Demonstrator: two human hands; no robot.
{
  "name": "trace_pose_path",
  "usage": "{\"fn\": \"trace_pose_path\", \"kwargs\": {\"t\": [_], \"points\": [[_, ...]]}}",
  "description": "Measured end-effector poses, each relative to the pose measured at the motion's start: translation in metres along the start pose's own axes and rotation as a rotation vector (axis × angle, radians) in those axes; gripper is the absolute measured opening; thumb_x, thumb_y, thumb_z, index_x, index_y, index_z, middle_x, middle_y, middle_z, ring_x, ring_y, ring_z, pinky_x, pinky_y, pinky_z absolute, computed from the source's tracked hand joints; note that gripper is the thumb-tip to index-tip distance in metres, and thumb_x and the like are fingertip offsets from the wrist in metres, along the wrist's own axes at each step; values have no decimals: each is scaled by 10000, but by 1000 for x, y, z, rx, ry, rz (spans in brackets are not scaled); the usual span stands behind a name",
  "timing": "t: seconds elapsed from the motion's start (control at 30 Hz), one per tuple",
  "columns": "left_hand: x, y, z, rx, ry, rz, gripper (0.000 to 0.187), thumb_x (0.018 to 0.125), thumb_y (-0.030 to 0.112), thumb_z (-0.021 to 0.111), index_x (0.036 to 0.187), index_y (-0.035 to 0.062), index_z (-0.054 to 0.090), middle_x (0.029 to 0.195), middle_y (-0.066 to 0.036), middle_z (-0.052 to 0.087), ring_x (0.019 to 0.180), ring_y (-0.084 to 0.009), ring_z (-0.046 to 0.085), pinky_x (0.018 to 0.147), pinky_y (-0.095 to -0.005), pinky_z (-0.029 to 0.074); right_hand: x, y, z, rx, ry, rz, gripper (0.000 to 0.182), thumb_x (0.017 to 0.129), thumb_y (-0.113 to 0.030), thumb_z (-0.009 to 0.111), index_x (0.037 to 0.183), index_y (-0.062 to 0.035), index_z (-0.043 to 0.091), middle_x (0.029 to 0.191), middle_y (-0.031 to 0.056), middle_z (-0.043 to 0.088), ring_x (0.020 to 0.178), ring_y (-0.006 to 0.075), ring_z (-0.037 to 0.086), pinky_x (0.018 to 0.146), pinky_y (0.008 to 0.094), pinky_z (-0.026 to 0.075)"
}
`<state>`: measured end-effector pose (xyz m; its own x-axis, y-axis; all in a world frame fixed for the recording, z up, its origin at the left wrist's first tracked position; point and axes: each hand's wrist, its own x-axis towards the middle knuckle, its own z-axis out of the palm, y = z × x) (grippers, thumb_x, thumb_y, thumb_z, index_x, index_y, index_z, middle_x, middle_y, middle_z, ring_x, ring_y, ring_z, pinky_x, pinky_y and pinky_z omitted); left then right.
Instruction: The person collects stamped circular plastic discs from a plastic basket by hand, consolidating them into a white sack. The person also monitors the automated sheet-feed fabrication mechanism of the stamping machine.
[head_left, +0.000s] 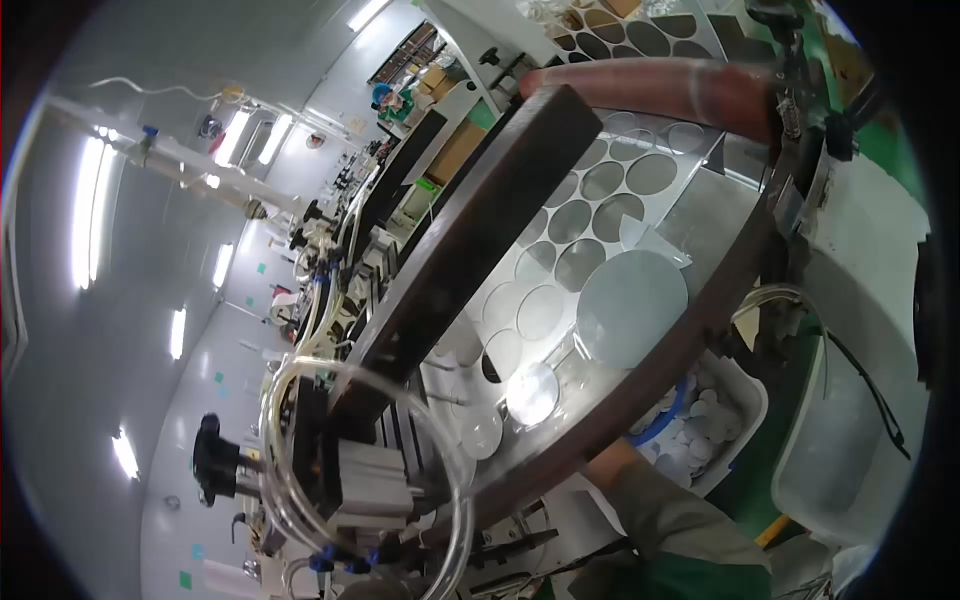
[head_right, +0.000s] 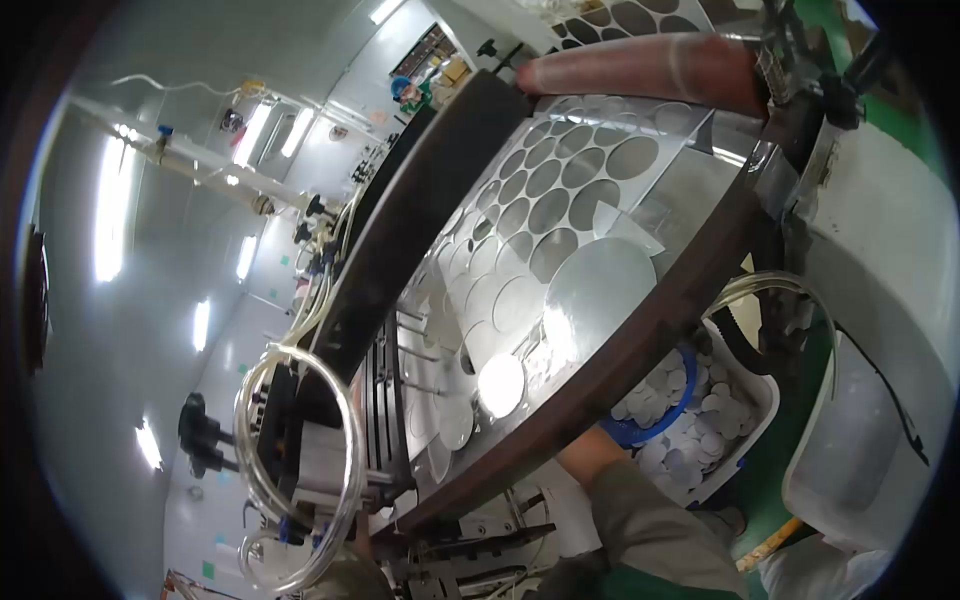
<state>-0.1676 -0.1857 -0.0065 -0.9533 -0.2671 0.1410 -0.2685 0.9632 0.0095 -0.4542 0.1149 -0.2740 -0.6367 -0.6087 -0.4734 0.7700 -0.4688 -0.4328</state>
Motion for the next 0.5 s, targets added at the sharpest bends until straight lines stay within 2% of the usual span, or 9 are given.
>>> {"fn": "trace_pose_path", "kwargs": {"t": [0.13, 0.5], "points": [[1, -16, -24, 96, -36, -43, 383, 867, 207, 625, 1210, 46, 568, 1216, -118, 605, 1088, -256, 587, 945, -389, 464, 26, 4, 9, -3, 31, -46, 194, 879, -212, 607, 1005, -68, 636, 874, 131, 658, 803, 280, 626, 727, 386, 501], [-71, -34, -50, 225, -22, -312, 412, 874, 238, 613, 1244, 68, 551, 1230, -100, 600, 1110, -252, 575, 957, -399, 450, 73, 11, 32, -224, 75, -177, 245, 874, -227, 604, 1042, -50, 629, 916, 161, 654, 847, 320, 620, 762, 400, 495]]}}
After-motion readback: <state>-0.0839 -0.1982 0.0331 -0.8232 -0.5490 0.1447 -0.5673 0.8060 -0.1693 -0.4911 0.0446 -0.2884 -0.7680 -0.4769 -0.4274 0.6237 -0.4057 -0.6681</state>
